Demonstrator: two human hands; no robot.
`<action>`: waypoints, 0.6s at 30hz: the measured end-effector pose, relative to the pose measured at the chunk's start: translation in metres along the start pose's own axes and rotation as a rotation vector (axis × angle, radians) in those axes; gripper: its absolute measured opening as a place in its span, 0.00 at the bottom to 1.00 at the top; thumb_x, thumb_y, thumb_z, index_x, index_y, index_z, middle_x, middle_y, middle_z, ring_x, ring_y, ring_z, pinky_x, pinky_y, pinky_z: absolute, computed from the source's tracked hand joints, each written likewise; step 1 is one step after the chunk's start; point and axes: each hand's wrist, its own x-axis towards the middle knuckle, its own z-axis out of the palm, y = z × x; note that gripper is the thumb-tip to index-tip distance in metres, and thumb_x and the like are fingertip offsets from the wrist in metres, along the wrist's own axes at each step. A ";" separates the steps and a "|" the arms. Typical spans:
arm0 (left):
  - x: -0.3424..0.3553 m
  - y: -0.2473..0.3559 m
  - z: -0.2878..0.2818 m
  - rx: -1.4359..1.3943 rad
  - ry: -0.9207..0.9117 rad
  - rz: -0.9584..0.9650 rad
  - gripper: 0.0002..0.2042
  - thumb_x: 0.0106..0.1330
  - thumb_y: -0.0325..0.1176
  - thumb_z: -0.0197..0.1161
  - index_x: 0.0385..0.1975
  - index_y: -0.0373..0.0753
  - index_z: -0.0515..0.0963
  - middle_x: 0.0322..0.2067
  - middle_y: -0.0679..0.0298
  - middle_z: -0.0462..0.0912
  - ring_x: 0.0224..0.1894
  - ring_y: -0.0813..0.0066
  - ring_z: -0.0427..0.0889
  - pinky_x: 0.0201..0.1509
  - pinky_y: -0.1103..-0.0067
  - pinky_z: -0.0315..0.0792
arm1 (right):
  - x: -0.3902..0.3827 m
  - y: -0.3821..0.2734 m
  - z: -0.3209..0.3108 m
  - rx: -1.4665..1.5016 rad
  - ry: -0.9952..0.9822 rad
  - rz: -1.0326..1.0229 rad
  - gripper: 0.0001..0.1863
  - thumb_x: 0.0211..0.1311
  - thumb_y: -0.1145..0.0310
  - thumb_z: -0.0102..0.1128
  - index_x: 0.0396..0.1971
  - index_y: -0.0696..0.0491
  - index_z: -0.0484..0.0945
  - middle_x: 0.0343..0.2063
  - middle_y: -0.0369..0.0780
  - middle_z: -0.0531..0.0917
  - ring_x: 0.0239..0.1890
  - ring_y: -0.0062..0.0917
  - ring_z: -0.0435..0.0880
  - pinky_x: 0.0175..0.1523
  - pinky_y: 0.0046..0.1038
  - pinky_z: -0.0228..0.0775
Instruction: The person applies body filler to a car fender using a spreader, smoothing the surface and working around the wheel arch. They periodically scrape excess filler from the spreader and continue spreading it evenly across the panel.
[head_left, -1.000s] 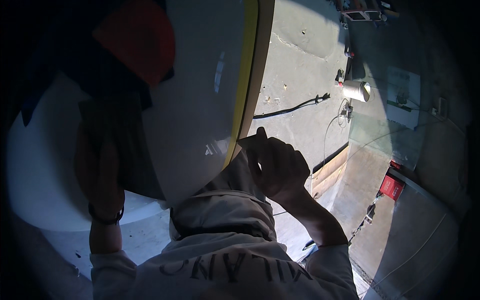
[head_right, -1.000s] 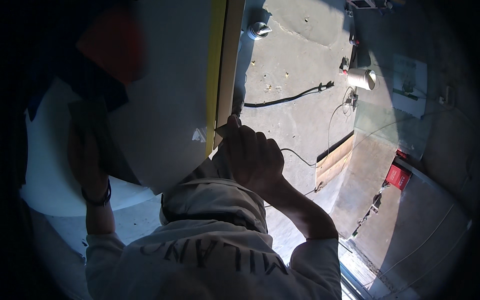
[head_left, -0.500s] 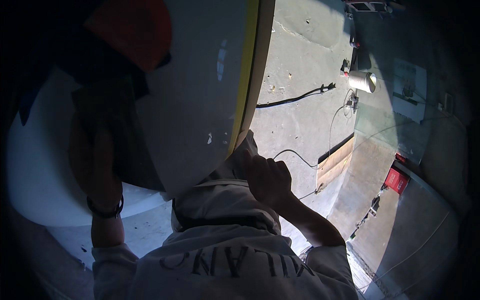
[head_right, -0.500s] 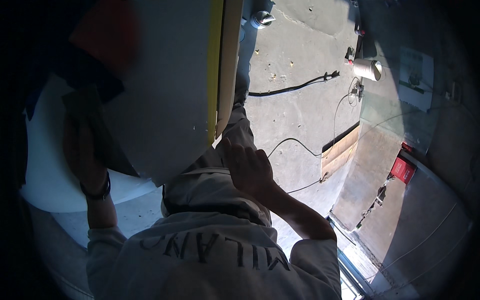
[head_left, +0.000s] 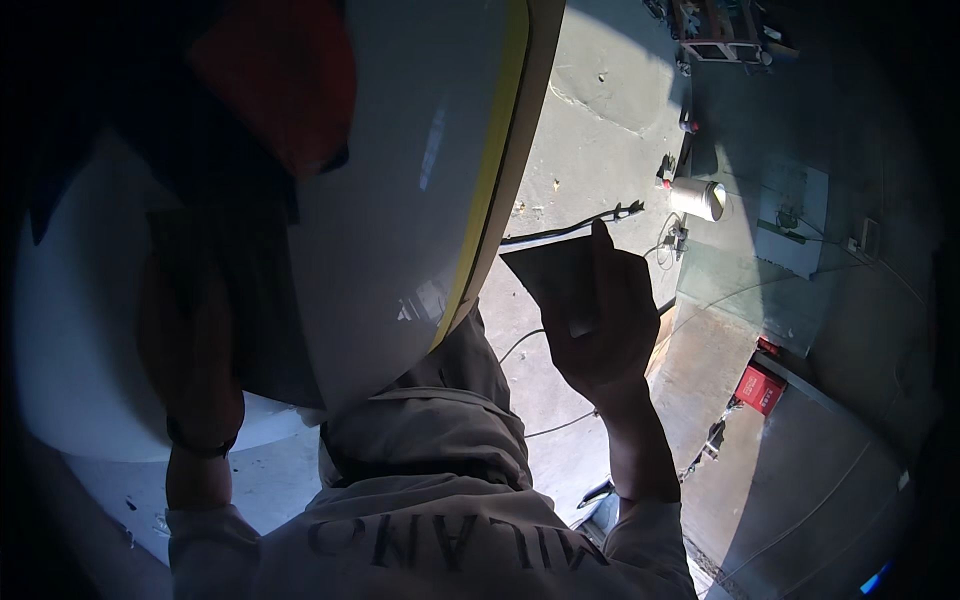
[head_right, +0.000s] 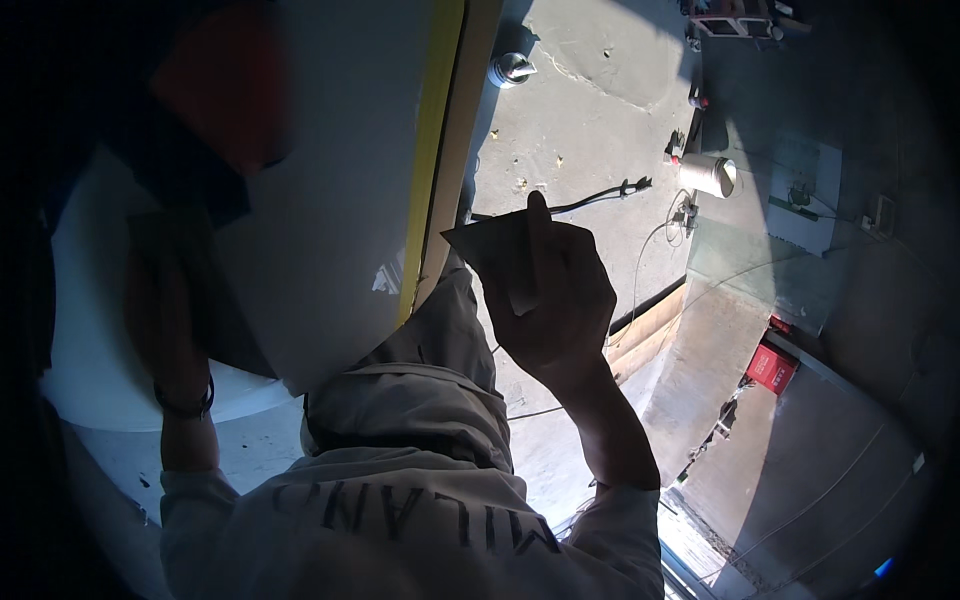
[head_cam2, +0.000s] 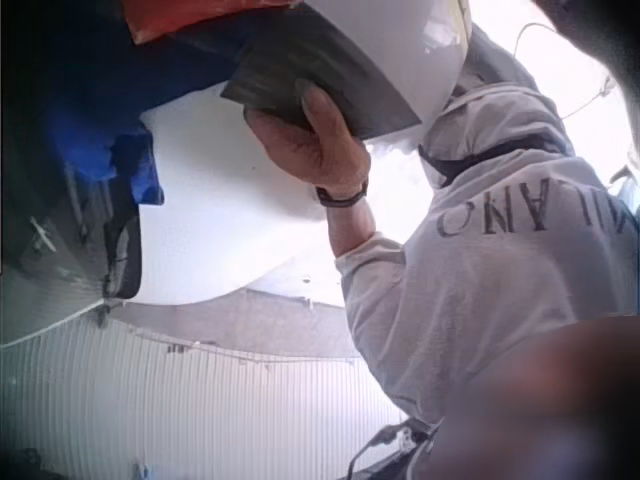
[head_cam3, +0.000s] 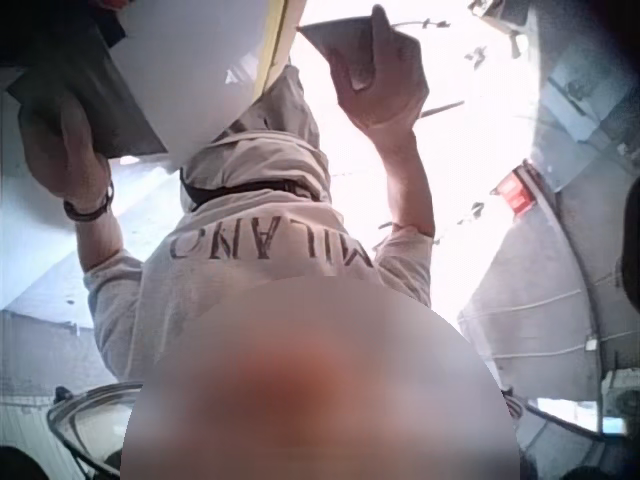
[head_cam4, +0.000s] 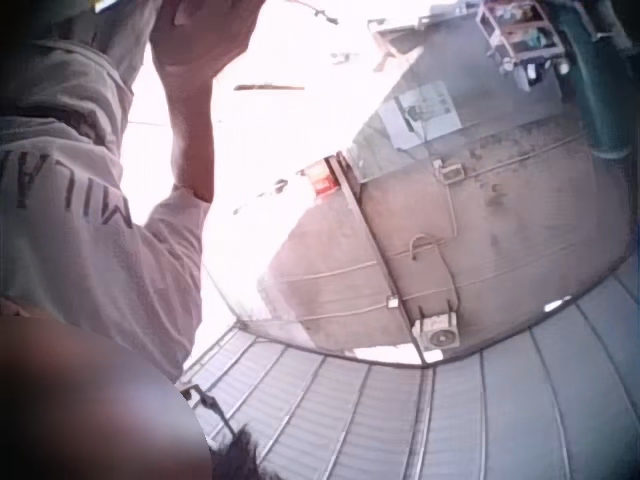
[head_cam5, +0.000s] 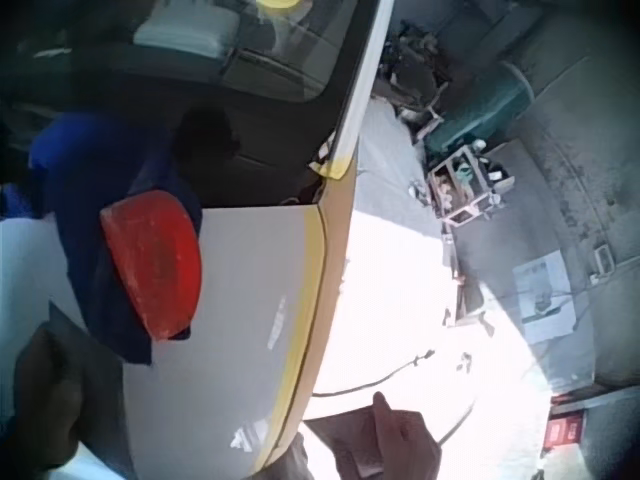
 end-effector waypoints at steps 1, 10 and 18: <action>0.000 0.003 0.001 -0.057 -0.004 -0.007 0.35 0.70 0.49 0.65 0.75 0.52 0.60 0.68 0.44 0.70 0.65 0.39 0.75 0.63 0.48 0.75 | 0.009 0.001 -0.004 -0.020 0.012 0.000 0.43 0.52 0.71 0.74 0.69 0.63 0.66 0.40 0.49 0.79 0.38 0.42 0.81 0.40 0.36 0.77; -0.015 0.033 -0.001 -0.634 -0.211 -0.404 0.29 0.77 0.51 0.52 0.72 0.44 0.62 0.63 0.43 0.72 0.60 0.43 0.76 0.60 0.56 0.75 | 0.151 0.049 -0.041 -0.169 0.256 -0.358 0.35 0.54 0.65 0.79 0.62 0.55 0.74 0.43 0.47 0.83 0.43 0.39 0.86 0.46 0.35 0.81; -0.020 0.050 -0.018 -0.570 -0.125 -0.226 0.24 0.76 0.39 0.50 0.66 0.30 0.65 0.53 0.44 0.75 0.51 0.50 0.77 0.53 0.64 0.73 | 0.237 0.050 -0.027 -0.310 0.296 -0.741 0.34 0.53 0.62 0.77 0.60 0.53 0.76 0.41 0.47 0.83 0.38 0.38 0.86 0.39 0.34 0.83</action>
